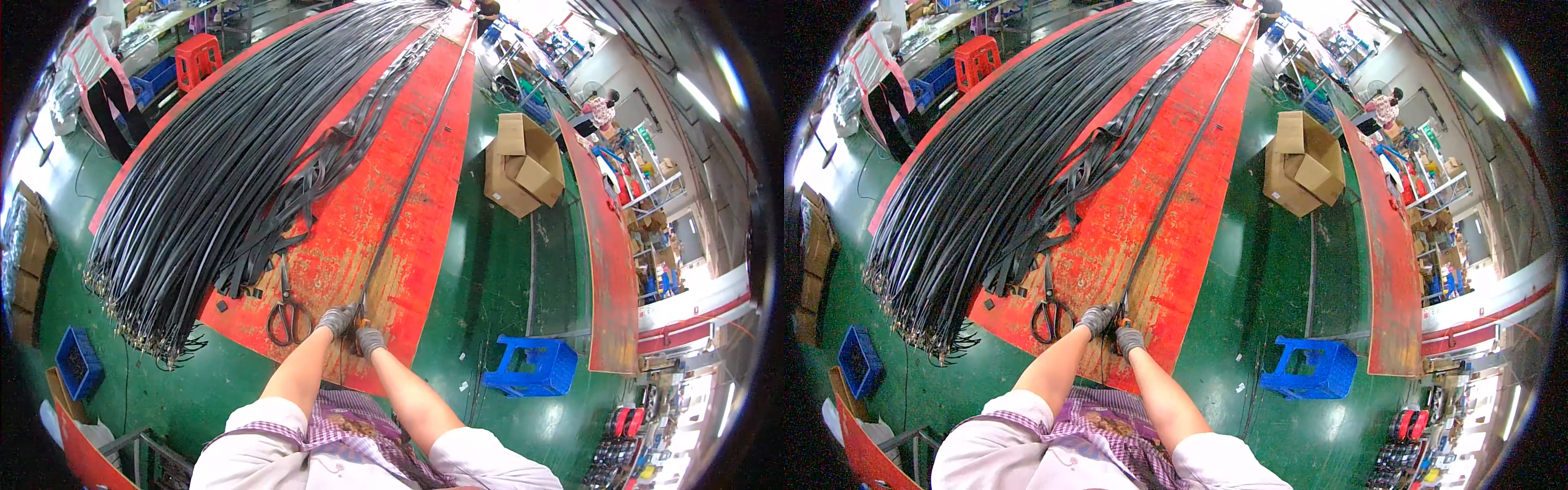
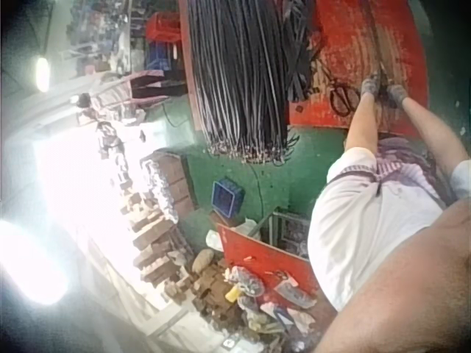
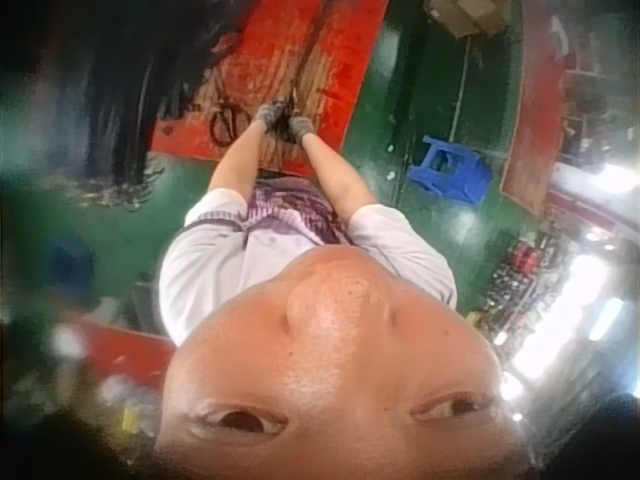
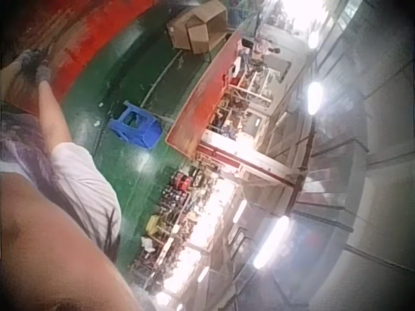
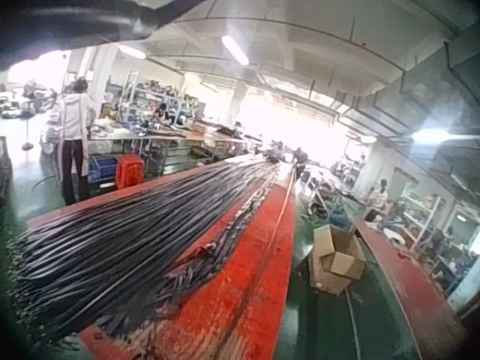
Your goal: The person uses orange-handled wire cutters to strip the outer insulation from black cables on a red workbench. They repeatedly cut the cable sheath, pull off the insulation, and place the processed cables aside.
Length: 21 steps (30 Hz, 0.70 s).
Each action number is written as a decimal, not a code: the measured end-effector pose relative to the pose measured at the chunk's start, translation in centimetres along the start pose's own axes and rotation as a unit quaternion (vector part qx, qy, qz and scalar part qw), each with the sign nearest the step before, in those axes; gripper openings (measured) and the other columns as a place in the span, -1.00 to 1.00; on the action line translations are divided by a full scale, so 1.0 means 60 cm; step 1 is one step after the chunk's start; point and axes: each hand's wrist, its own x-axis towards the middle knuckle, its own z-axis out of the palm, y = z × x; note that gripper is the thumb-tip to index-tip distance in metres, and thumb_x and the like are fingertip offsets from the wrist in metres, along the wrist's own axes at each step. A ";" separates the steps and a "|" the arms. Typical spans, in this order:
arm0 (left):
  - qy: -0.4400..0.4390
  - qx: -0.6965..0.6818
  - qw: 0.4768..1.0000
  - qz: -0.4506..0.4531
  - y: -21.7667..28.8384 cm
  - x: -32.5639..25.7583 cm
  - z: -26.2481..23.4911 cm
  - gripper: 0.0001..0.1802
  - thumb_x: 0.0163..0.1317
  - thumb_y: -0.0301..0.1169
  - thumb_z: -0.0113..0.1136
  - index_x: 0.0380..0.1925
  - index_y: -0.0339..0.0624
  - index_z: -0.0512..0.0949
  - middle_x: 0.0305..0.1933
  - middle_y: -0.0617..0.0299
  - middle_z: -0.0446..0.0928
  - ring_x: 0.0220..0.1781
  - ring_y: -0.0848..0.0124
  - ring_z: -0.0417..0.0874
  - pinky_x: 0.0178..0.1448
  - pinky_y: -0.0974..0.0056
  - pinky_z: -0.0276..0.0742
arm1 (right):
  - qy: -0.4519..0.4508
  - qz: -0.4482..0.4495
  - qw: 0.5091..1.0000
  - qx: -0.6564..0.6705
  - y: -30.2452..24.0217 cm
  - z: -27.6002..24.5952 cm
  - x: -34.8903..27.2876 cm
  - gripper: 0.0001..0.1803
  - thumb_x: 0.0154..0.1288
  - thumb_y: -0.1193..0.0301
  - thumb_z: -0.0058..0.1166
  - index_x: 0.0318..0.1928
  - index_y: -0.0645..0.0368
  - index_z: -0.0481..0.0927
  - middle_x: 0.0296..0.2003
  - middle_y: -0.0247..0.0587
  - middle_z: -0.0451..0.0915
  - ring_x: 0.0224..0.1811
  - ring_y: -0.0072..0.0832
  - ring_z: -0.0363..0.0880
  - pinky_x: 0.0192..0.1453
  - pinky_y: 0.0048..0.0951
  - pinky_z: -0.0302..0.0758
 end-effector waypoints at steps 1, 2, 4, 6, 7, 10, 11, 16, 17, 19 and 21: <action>0.005 -0.001 1.000 0.004 -0.004 0.003 0.005 -0.48 0.06 0.00 -0.13 -0.33 -0.28 0.49 -0.27 -0.03 0.48 -0.14 0.17 0.48 -0.09 0.25 0.33 | 0.017 -0.049 0.996 -0.073 0.005 0.002 0.004 -0.84 -0.07 0.48 -0.14 -0.57 0.20 0.55 -0.63 -0.07 0.51 -0.53 -0.27 0.54 -0.46 -0.29 0.45; 0.009 -0.002 1.000 0.008 -0.007 0.006 0.009 -0.48 0.06 0.00 -0.13 -0.33 -0.28 0.49 -0.28 -0.03 0.48 -0.14 0.16 0.48 -0.09 0.25 0.33 | 0.034 -0.097 0.984 -0.145 0.013 0.006 0.010 -0.83 -0.06 0.48 -0.15 -0.55 0.21 0.54 -0.63 -0.08 0.51 -0.53 -0.28 0.54 -0.47 -0.30 0.45; 0.007 -0.009 1.000 0.008 -0.015 0.013 0.015 -0.49 0.07 -0.02 -0.13 -0.33 -0.28 0.49 -0.28 -0.03 0.48 -0.15 0.16 0.48 -0.09 0.24 0.33 | 0.041 -0.174 0.945 -0.273 0.024 0.008 0.019 -0.82 -0.03 0.47 -0.17 -0.52 0.24 0.53 -0.62 -0.08 0.52 -0.53 -0.29 0.54 -0.49 -0.31 0.45; -0.006 -0.019 1.000 0.000 -0.024 0.022 0.018 -0.50 0.07 -0.03 -0.13 -0.33 -0.28 0.49 -0.27 -0.03 0.48 -0.15 0.16 0.48 -0.10 0.24 0.33 | 0.024 -0.229 0.894 -0.384 0.032 0.008 0.029 -0.79 0.00 0.45 -0.21 -0.48 0.25 0.52 -0.60 -0.07 0.52 -0.54 -0.29 0.54 -0.51 -0.32 0.45; -0.005 -0.026 1.000 0.000 -0.029 0.025 0.017 -0.51 0.08 -0.03 -0.14 -0.32 -0.28 0.49 -0.27 -0.03 0.48 -0.15 0.16 0.48 -0.10 0.24 0.33 | 0.028 -0.197 0.930 -0.308 0.027 0.012 0.027 -0.79 0.00 0.44 -0.20 -0.49 0.25 0.52 -0.60 -0.07 0.52 -0.55 -0.29 0.54 -0.52 -0.33 0.45; -0.008 -0.033 0.999 0.001 -0.029 0.021 0.014 -0.51 0.08 -0.03 -0.16 -0.31 -0.26 0.49 -0.27 -0.04 0.48 -0.14 0.15 0.47 -0.10 0.23 0.33 | 0.032 -0.084 0.993 -0.074 0.023 0.027 0.032 -0.78 0.01 0.40 -0.19 -0.54 0.25 0.51 -0.63 -0.09 0.51 -0.57 -0.30 0.54 -0.54 -0.35 0.44; -0.019 -0.027 0.999 0.005 -0.003 0.004 0.009 -0.50 0.09 -0.02 -0.17 -0.31 -0.25 0.49 -0.27 -0.04 0.47 -0.14 0.14 0.47 -0.10 0.23 0.33 | 0.034 -0.038 0.999 0.006 0.040 0.033 0.049 -0.77 0.02 0.39 -0.19 -0.56 0.24 0.51 -0.65 -0.10 0.51 -0.58 -0.31 0.53 -0.54 -0.35 0.45; -0.022 0.025 0.999 0.035 0.007 -0.006 -0.007 -0.49 0.09 -0.01 -0.21 -0.28 -0.23 0.47 -0.25 -0.05 0.46 -0.11 0.12 0.45 -0.08 0.22 0.32 | 0.032 -0.157 0.979 -0.130 0.057 0.035 0.061 -0.69 0.03 0.35 -0.27 -0.67 0.21 0.50 -0.73 -0.13 0.47 -0.63 -0.34 0.51 -0.56 -0.37 0.44; -0.021 0.033 0.998 0.045 -0.001 -0.003 -0.010 -0.48 0.09 0.00 -0.21 -0.27 -0.23 0.47 -0.25 -0.05 0.46 -0.10 0.12 0.44 -0.07 0.21 0.32 | 0.022 -0.165 0.971 -0.172 0.042 0.029 0.050 -0.68 0.02 0.35 -0.29 -0.68 0.21 0.50 -0.73 -0.13 0.47 -0.64 -0.34 0.51 -0.57 -0.37 0.43; -0.036 0.040 0.998 0.039 0.001 -0.002 -0.011 -0.45 0.08 0.03 -0.27 -0.24 -0.21 0.46 -0.20 -0.05 0.43 -0.06 0.11 0.41 -0.03 0.19 0.29 | 0.026 -0.150 0.971 -0.183 0.036 0.024 0.042 -0.68 0.01 0.35 -0.29 -0.67 0.22 0.50 -0.74 -0.13 0.46 -0.65 -0.34 0.50 -0.58 -0.36 0.43; -0.068 0.041 0.997 0.008 0.019 -0.006 -0.009 -0.39 0.07 0.09 -0.37 -0.19 -0.16 0.43 -0.11 -0.06 0.38 0.00 0.09 0.35 0.04 0.16 0.22 | 0.053 -0.105 0.986 -0.119 0.049 0.024 0.047 -0.70 -0.01 0.35 -0.28 -0.62 0.24 0.50 -0.74 -0.14 0.46 -0.66 -0.33 0.50 -0.58 -0.35 0.43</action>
